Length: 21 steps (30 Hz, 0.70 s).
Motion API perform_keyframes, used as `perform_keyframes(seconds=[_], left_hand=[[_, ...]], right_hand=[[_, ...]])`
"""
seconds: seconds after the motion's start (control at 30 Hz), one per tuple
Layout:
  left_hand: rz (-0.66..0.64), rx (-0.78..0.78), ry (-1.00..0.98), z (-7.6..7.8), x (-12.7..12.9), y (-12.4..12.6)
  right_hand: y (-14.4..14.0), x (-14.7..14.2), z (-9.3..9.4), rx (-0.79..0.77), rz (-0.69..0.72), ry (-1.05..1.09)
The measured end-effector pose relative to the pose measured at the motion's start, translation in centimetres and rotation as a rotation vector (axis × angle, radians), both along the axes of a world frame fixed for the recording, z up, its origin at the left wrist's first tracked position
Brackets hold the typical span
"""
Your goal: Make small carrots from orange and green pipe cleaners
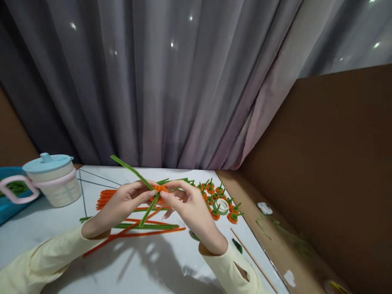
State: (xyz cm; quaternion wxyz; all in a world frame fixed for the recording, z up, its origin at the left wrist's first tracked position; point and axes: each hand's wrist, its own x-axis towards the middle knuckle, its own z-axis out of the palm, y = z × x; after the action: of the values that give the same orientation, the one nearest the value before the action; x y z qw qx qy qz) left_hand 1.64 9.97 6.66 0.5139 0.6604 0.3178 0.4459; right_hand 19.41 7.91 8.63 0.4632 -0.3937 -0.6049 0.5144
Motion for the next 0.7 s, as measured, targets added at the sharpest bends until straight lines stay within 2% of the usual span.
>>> perform_keyframes(seconds=[0.13, 0.3, 0.53, 0.6, 0.7], left_hand=[[0.040, 0.092, 0.077, 0.6, -0.3, -0.2], [0.075, 0.200, 0.166, -0.2, -0.8, -0.7], [0.112, 0.461, 0.242, -0.5, -1.0, -0.5], [0.116, 0.452, 0.239, -0.5, -1.0, -0.5], [0.100, 0.354, 0.226, -0.5, -1.0, -0.7]], right_hand=[[0.3, 0.2, 0.8, -0.087, 0.050, 0.066], [0.8, 0.2, -0.2, -0.152, 0.154, 0.124], [1.1, 0.4, -0.9, -0.116, 0.183, 0.120], [1.0, 0.4, -0.9, -0.093, 0.163, 0.112], [0.9, 0.2, -1.0, -0.068, 0.129, 0.103]])
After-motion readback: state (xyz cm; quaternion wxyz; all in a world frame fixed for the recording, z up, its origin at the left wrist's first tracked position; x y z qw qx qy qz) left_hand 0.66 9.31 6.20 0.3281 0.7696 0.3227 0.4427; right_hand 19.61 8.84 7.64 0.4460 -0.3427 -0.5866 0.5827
